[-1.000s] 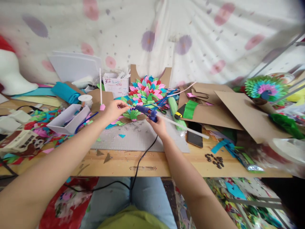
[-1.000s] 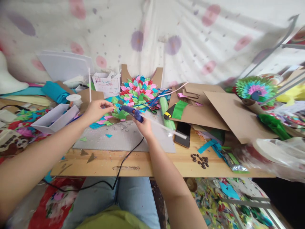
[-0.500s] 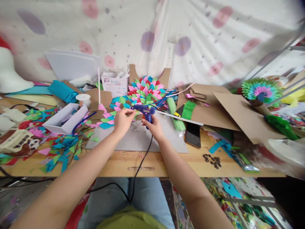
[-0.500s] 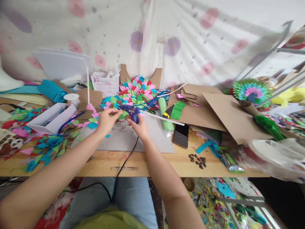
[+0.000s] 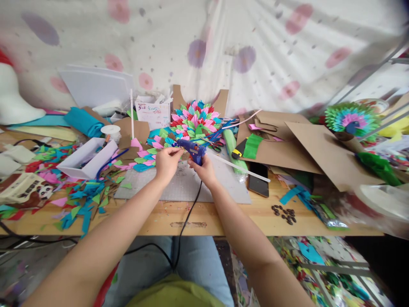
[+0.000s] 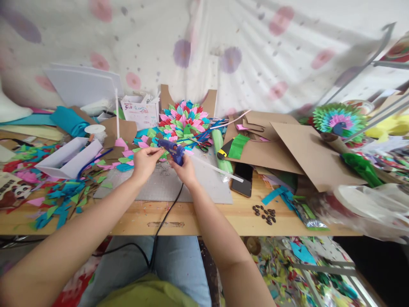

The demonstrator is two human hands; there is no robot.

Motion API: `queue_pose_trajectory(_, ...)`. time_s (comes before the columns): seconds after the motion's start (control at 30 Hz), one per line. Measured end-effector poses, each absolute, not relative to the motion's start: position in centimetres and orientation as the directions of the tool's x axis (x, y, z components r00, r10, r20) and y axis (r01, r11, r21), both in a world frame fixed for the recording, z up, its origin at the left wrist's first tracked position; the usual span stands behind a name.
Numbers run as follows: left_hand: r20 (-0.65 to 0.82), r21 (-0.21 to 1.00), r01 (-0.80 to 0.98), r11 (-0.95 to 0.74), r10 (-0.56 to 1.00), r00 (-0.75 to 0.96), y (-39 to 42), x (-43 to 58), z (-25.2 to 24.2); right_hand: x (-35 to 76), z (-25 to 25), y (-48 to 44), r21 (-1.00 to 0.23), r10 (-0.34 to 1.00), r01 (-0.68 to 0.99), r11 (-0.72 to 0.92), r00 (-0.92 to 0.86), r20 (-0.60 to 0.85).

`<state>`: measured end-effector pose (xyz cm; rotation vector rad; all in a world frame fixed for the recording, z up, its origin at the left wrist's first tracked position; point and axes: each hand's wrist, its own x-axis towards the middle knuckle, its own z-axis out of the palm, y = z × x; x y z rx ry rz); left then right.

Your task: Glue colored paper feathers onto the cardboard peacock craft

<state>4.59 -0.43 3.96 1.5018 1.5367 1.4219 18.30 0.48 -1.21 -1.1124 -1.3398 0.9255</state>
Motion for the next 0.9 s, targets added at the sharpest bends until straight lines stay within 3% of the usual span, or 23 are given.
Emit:
queue_pose_trajectory(0.33, 0.248, 0.946, 0.275, -0.172, 0.929, -0.273, -0.2, 5.3, 4.0, 18.5, -1.2, 0.0, -0.919, 0.962, 0.332, 0.212, 0.094, 0.256)
queue_pose_trajectory(0.53, 0.112, 0.992, 0.090, -0.087, 0.936, -0.335, 0.1, 5.8, 4.0, 18.3, -0.5, -0.6, -0.871, 0.948, 0.425, 0.247, 0.080, 0.308)
queue_pose_trajectory(0.7, 0.046, 0.975, -0.195, -0.107, 0.954, -0.295, 0.3, 5.9, 5.2, 18.7, -0.3, -0.6, -0.839, 0.934, 0.500, 0.215, 0.146, 0.327)
queue_pose_trajectory(0.9, 0.091, 0.941, -0.270, -0.203, 0.923, -0.374, 1.7, 3.6, 6.4, 19.4, -0.4, 0.3, -0.919, 0.948, 0.371, 0.135, 0.220, 0.228)
